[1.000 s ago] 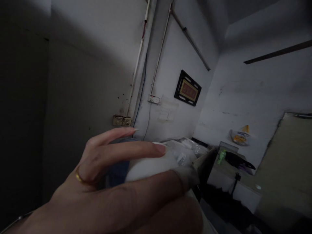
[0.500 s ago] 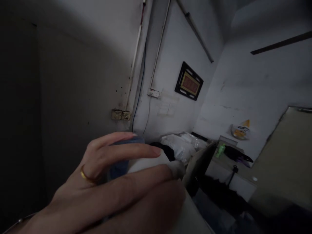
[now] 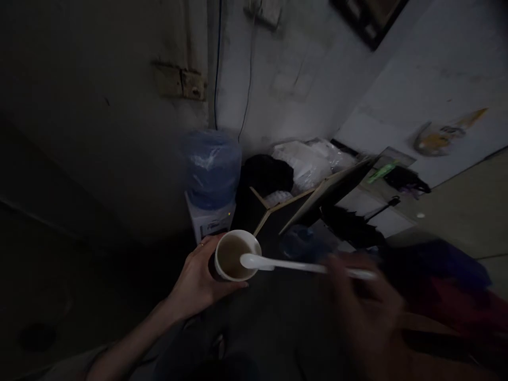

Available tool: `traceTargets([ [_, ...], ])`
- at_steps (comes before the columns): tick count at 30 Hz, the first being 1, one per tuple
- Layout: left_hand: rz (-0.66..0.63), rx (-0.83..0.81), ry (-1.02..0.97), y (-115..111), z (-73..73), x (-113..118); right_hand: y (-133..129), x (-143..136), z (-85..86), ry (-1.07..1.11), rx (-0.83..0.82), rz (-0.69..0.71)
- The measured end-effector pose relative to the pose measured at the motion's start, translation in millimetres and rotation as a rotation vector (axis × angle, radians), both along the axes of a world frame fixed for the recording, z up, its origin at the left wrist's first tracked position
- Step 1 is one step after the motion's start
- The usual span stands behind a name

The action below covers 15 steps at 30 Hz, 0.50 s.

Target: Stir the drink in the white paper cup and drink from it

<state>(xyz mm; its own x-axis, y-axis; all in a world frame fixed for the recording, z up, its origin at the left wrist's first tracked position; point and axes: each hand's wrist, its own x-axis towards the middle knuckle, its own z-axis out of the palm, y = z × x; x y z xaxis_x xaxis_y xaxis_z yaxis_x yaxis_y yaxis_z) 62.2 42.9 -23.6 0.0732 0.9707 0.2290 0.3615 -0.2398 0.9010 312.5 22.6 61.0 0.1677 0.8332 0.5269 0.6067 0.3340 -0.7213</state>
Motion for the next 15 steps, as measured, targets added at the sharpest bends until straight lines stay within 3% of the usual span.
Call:
traceTargets([
  [3,0.044,-0.161,-0.061,-3,-47.9,-2,40,-30,-43.3,-0.119,-0.203,0.180],
  [7,0.071,-0.293,-0.084,7,-109.3,-11,85,-60,-129.3,-0.261,-0.488,0.305],
  [11,0.076,-0.424,-0.140,27,-192.5,-17,108,-74,-222.5,-0.476,-0.868,0.381],
  [15,0.101,-0.606,-0.245,52,-270.0,-21,129,-91,-301.1,-0.677,-1.117,0.465],
])
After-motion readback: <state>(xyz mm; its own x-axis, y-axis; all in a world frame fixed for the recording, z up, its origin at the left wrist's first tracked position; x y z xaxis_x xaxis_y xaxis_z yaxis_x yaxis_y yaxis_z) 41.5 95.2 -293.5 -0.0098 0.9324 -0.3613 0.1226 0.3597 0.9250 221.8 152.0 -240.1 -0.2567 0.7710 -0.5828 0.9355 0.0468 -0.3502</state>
